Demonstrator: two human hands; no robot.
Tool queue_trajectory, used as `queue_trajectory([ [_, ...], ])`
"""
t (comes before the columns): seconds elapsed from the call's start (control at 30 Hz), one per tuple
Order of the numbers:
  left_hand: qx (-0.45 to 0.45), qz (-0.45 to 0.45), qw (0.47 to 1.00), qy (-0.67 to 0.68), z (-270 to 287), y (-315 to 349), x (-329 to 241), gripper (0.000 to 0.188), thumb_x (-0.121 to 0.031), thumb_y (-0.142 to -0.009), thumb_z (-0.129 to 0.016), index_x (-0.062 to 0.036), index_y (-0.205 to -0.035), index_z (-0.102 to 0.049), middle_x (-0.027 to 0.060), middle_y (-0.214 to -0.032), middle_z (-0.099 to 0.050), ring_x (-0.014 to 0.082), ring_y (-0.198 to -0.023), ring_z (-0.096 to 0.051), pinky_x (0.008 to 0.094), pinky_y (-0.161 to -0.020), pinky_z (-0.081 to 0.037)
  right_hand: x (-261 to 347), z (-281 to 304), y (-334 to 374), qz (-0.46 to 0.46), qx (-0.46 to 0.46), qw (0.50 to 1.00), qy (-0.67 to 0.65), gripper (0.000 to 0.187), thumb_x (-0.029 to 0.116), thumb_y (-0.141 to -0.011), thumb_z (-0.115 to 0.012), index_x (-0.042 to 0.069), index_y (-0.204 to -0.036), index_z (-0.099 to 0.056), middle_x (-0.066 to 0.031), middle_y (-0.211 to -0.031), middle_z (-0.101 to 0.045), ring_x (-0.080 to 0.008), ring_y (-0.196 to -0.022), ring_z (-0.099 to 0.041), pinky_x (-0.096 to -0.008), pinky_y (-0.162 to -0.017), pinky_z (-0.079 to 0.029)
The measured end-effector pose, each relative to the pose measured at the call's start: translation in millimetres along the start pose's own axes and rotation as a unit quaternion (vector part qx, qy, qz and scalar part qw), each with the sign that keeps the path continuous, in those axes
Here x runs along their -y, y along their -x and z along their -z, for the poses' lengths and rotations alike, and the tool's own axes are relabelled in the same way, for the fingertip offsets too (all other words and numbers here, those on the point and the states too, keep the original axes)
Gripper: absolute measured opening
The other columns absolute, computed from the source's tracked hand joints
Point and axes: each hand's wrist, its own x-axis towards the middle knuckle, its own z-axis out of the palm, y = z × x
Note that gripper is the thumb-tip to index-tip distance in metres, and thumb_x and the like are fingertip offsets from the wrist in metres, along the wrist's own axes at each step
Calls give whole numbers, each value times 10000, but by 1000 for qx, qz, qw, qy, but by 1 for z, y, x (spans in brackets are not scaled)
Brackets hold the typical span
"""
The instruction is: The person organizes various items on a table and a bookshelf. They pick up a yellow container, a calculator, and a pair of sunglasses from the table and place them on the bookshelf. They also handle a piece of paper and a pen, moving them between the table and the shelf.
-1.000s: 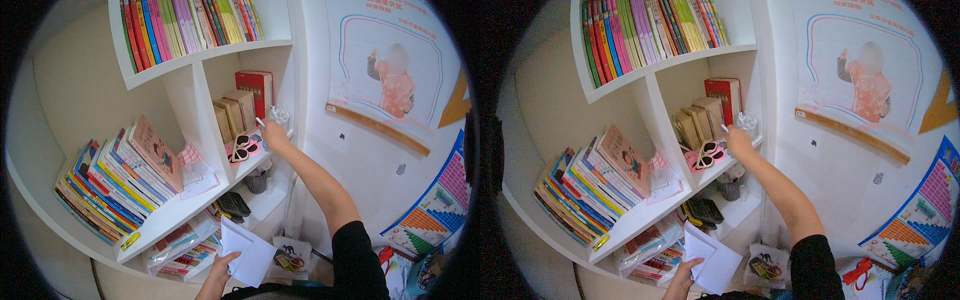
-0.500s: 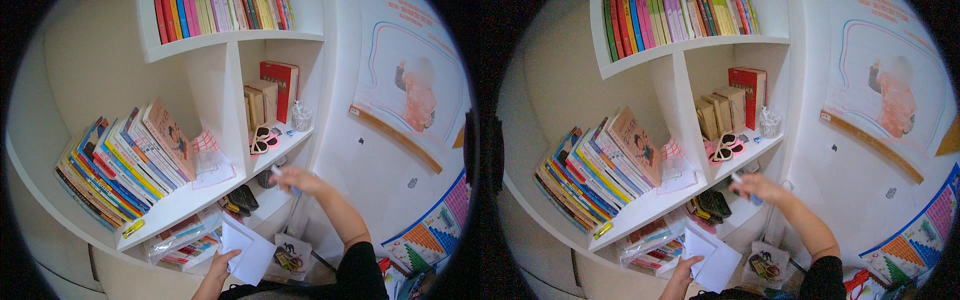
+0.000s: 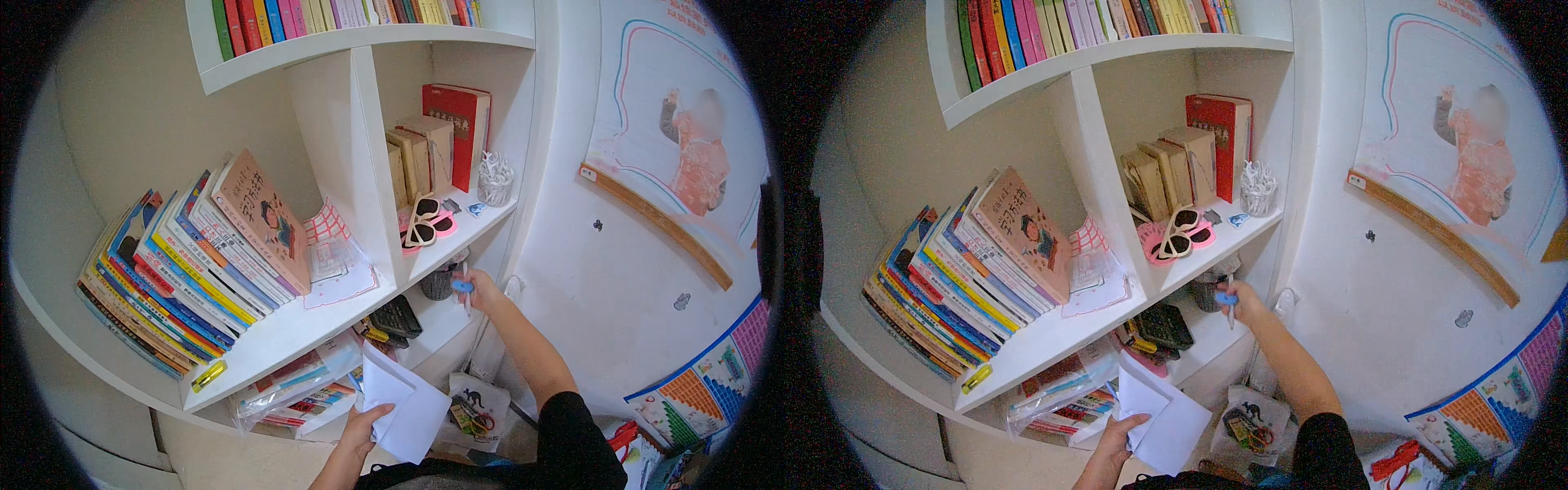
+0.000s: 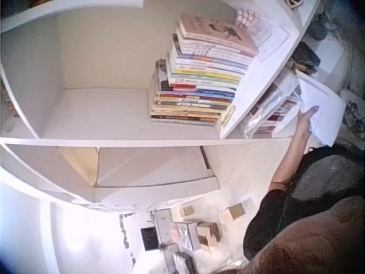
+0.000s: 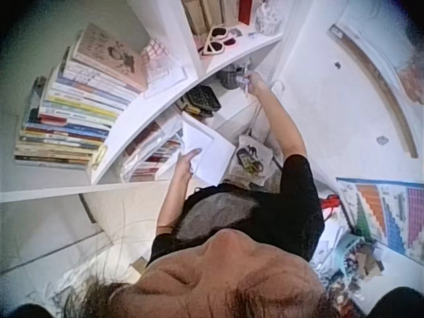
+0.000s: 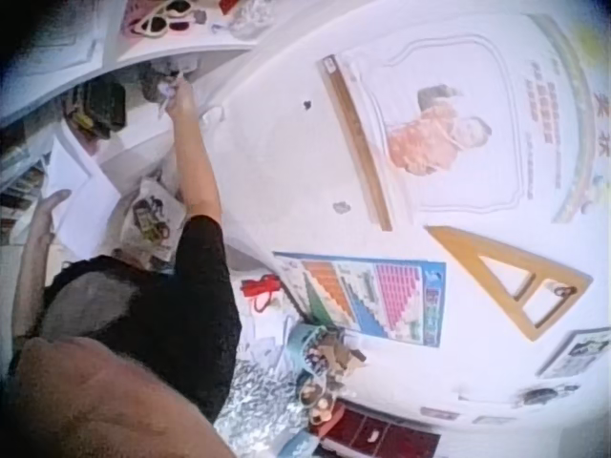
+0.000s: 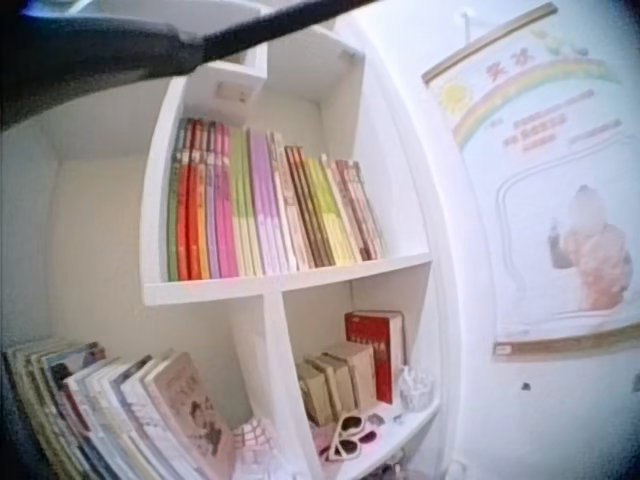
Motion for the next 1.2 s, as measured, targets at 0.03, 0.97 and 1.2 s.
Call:
queue_trajectory([
  [0.03,-2,-1,1000,-4,-1,1,-2,490,-6,-662,-667,-11,-1113,-474,115,-988,-576,234,-878,-576,365,-752,-481,6,-2,-14,30,9,999,20,233,117,-735,-495,65,-962,-498,-69,-757,-552,-162,-569,-502,-257,-394,-397],
  [0.97,6,26,998,-61,-14,-24,-3,443,-22,-667,-664,21,-1075,-496,126,-952,-591,245,-847,-590,353,-734,-486,-31,49,59,95,80,990,-64,331,129,-856,-448,9,-1164,-454,-88,-1012,-557,-154,-882,-558,-315,-718,-471],
  [1.2,88,82,987,-103,-17,-40,14,476,-34,-668,-650,49,-1098,-464,153,-973,-583,272,-868,-589,389,-744,-493,-61,18,208,172,-26,972,-156,437,193,-892,-452,11,-1265,-312,-87,-1020,-519,-145,-747,-522,-269,-620,-459],
])
